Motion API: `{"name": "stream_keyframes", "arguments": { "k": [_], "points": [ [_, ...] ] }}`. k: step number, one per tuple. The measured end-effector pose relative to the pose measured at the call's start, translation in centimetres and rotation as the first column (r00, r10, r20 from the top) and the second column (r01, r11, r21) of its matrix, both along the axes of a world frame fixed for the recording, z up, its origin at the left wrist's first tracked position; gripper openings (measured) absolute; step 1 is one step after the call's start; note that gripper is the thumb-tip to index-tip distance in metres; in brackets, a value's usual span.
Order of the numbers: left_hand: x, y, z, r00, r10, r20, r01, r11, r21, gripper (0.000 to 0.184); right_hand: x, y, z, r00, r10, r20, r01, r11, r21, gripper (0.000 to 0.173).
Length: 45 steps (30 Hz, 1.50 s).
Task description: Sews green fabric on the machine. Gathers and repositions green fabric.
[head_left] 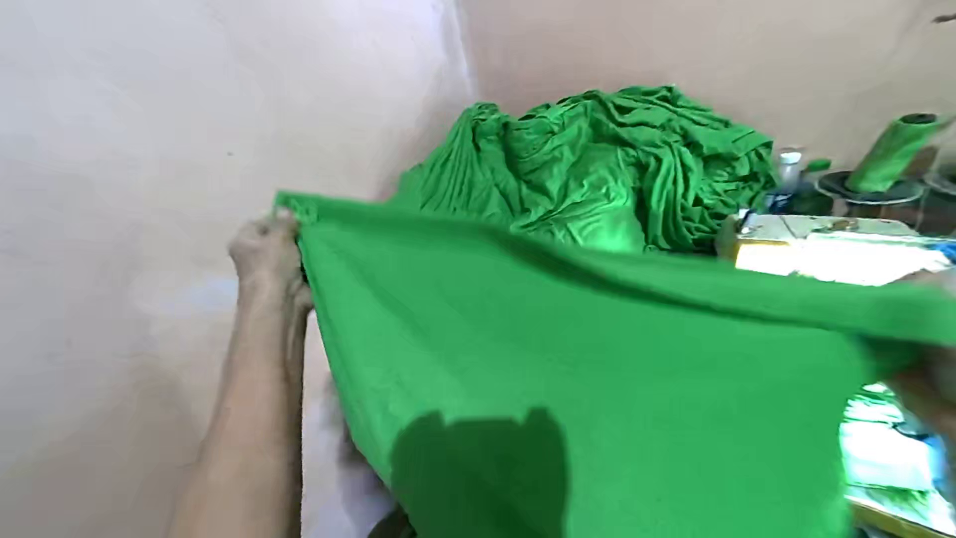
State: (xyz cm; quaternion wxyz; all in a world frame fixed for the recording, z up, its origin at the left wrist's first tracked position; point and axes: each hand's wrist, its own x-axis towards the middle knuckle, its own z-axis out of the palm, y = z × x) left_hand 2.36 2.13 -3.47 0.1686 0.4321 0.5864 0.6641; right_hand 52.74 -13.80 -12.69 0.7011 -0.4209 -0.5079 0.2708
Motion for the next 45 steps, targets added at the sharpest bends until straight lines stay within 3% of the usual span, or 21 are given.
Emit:
{"name": "stream_keyframes", "arguments": {
  "k": [2, 3, 5, 7, 9, 10, 12, 14, 16, 21, 23, 27, 30, 32, 36, 39, 41, 43, 45],
  "points": [
    [0.9, 3.5, -3.6, 0.998, 0.010, 0.069, -0.003, 0.994, -0.106, 0.045, -4.2, 1.1, -2.2, 0.994, 0.000, -0.112, -0.010, 0.996, -0.091, 0.031],
    [1.8, 4.9, -5.1, 1.000, 0.004, 0.002, -0.004, 0.987, -0.160, 0.047, -5.2, 1.8, -3.8, 0.990, 0.008, -0.141, -0.022, 0.995, -0.097, 0.029],
    [5.7, 6.1, -6.9, 0.953, -0.089, -0.289, 0.003, 0.958, -0.287, 0.057, -6.5, 3.3, -6.3, 0.989, -0.017, -0.145, 0.002, 0.994, -0.106, 0.025],
    [10.6, 6.7, -8.7, 0.811, -0.258, -0.525, 0.130, 0.954, -0.268, 0.066, -7.1, 4.4, -8.1, 0.991, -0.031, -0.133, 0.021, 0.997, -0.078, 0.021],
    [16.4, 6.3, -10.5, 0.636, -0.423, -0.645, 0.390, 0.898, -0.204, 0.052, -6.9, 5.2, -9.2, 0.993, -0.015, -0.119, 0.016, 1.000, 0.007, 0.020],
    [19.3, 5.5, -11.3, 0.537, -0.516, -0.667, 0.554, 0.812, -0.183, 0.039, -6.7, 5.4, -9.5, 0.994, -0.017, -0.109, 0.022, 0.999, 0.039, 0.021],
    [24.4, 3.3, -12.4, 0.307, -0.703, -0.642, 0.827, 0.531, -0.186, 0.025, -6.3, 5.8, -9.8, 0.997, -0.025, -0.066, 0.031, 0.995, 0.092, 0.023],
    [27.7, 1.5, -12.6, 0.074, -0.805, -0.589, 0.932, 0.265, -0.246, 0.028, -5.9, 5.9, -10.0, 0.998, -0.065, -0.016, 0.067, 0.990, 0.125, 0.023],
    [29.4, 0.8, -12.8, -0.030, -0.822, -0.569, 0.957, 0.140, -0.253, 0.025, -5.8, 5.9, -10.1, 0.993, -0.117, 0.017, 0.113, 0.983, 0.144, 0.021],
    [30.7, 1.0, -13.2, 0.002, -0.870, -0.493, 0.960, 0.139, -0.241, 0.020, -5.9, 6.0, -10.5, 0.868, -0.405, 0.287, 0.339, 0.906, 0.253, 0.024],
    [30.6, 1.1, -13.2, 0.001, -0.927, -0.375, 0.958, 0.108, -0.267, 0.017, -6.0, 6.0, -10.6, 0.793, -0.482, 0.372, 0.372, 0.868, 0.330, 0.015],
    [30.4, 0.2, -11.2, 0.025, -0.999, -0.037, 0.911, 0.038, -0.412, 0.008, -6.4, 5.7, -11.1, 0.726, -0.521, 0.448, 0.356, 0.843, 0.403, 0.013],
    [30.0, 0.7, -11.6, -0.025, -0.998, 0.060, 0.899, -0.049, -0.435, 0.009, -6.8, 5.2, -11.6, 0.723, -0.514, 0.462, 0.322, 0.842, 0.433, 0.015],
    [29.9, 1.0, -12.0, -0.029, -1.000, -0.006, 0.887, -0.023, -0.461, 0.011, -7.4, 4.8, -12.1, 0.713, -0.525, 0.465, 0.316, 0.832, 0.455, 0.014],
    [30.3, 0.6, -12.2, 0.080, -0.954, -0.288, 0.807, 0.232, -0.543, 0.025, -9.5, 3.2, -12.2, 0.762, -0.435, 0.480, 0.206, 0.865, 0.457, 0.010],
    [30.0, 0.1, -12.1, -0.002, -0.959, -0.285, 0.827, 0.158, -0.540, 0.023, -10.7, 2.6, -12.0, 0.798, -0.371, 0.474, 0.137, 0.879, 0.457, 0.011],
    [29.5, -0.2, -12.0, -0.063, -0.959, -0.278, 0.844, 0.098, -0.528, 0.040, -11.1, 2.5, -11.4, 0.836, -0.342, 0.429, 0.132, 0.885, 0.447, 0.012],
    [29.3, -0.8, -11.6, -0.026, -0.946, -0.324, 0.849, 0.150, -0.507, 0.042, -11.4, 2.0, -10.6, 0.877, -0.290, 0.383, 0.109, 0.896, 0.431, 0.010],
    [29.3, -1.4, -11.3, 0.106, -0.903, -0.415, 0.854, 0.296, -0.427, 0.029, -11.8, 1.4, -9.8, 0.897, -0.266, 0.353, 0.101, 0.901, 0.422, 0.009]
  ]
}}
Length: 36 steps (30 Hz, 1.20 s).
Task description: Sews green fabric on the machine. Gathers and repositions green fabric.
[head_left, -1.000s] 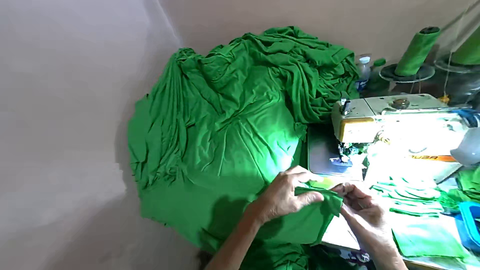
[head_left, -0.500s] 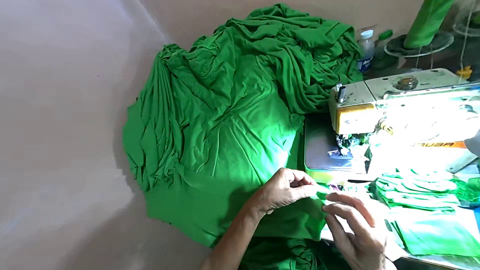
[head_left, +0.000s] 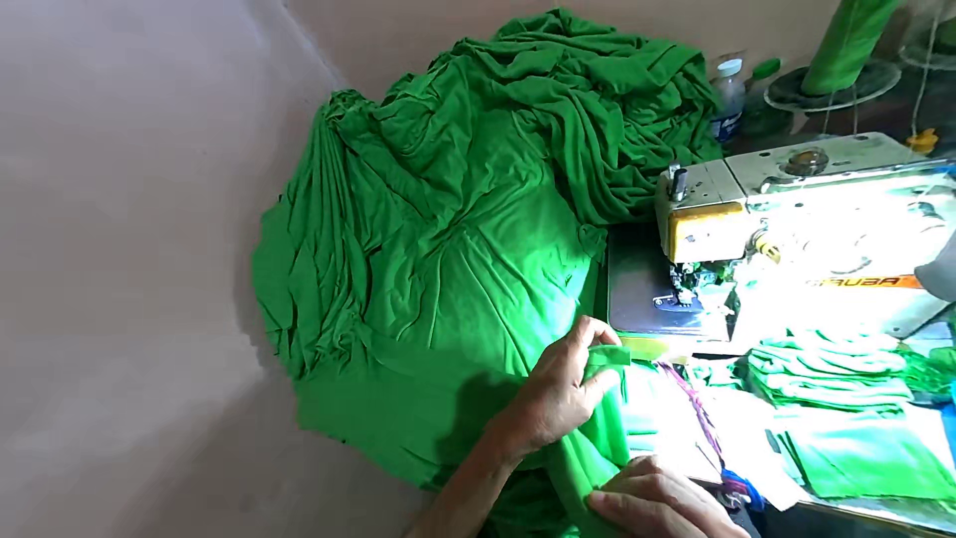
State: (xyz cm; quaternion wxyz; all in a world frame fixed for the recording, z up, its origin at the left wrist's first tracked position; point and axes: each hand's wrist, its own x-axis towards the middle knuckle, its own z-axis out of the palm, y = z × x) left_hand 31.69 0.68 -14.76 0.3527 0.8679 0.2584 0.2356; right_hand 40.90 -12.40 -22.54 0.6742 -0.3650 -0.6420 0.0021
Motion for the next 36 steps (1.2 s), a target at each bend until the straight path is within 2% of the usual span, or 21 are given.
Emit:
{"name": "stream_keyframes", "arguments": {
  "k": [3, 7, 11, 14, 19, 23, 30, 32, 34, 36],
  "points": [
    [-0.1, 0.1, -0.7, 0.979, -0.015, 0.205, -0.020, 0.986, 0.165, 0.014, -0.6, -0.3, 0.6, 0.999, -0.007, 0.033, 0.007, 1.000, 0.010, 0.011],
    [-0.6, -0.5, -0.9, 0.958, -0.061, 0.282, -0.012, 0.968, 0.252, 0.016, -1.0, 0.9, 1.0, 1.000, 0.001, 0.005, -0.001, 1.000, 0.010, 0.009],
    [-1.2, -1.2, -0.5, 0.956, -0.064, 0.285, 0.003, 0.978, 0.208, 0.027, -0.4, 2.1, 1.6, 0.972, -0.048, -0.230, 0.031, 0.996, -0.079, 0.009],
    [-1.7, -1.4, -0.7, 0.958, -0.063, 0.280, 0.010, 0.982, 0.187, 0.031, 0.0, 3.0, 1.2, 0.914, 0.025, -0.405, -0.059, 0.996, -0.070, 0.009],
    [-2.1, -2.1, -1.1, 0.921, -0.022, 0.390, 0.038, 0.999, -0.033, 0.014, -0.2, 3.3, 0.4, 0.792, 0.162, -0.589, -0.233, 0.971, -0.046, 0.006],
    [-2.5, -2.4, -1.2, 0.923, 0.003, 0.385, 0.032, 0.996, -0.085, 0.012, -0.5, 3.3, 0.6, 0.738, 0.184, -0.650, -0.293, 0.954, -0.062, 0.010],
    [-3.5, -2.9, -1.0, 0.928, -0.045, 0.369, 0.106, 0.983, -0.147, 0.018, -0.6, 3.5, 0.3, 0.785, 0.141, -0.603, -0.231, 0.970, -0.075, 0.012],
    [-3.6, -2.8, -0.7, 0.929, -0.060, 0.366, 0.100, 0.991, -0.092, 0.016, -0.6, 3.4, 0.4, 0.820, 0.108, -0.562, -0.187, 0.979, -0.085, 0.008],
    [-3.7, -2.3, 0.2, 0.937, -0.106, 0.333, 0.110, 0.994, 0.007, 0.015, 0.1, 3.5, 0.3, 0.896, 0.066, -0.438, -0.125, 0.987, -0.106, 0.004],
    [-4.1, -2.2, 2.0, 0.936, -0.149, 0.320, 0.109, 0.984, 0.139, 0.018, 1.4, 3.4, 0.2, 0.969, 0.067, -0.238, -0.109, 0.979, -0.170, 0.014]
  ]
}}
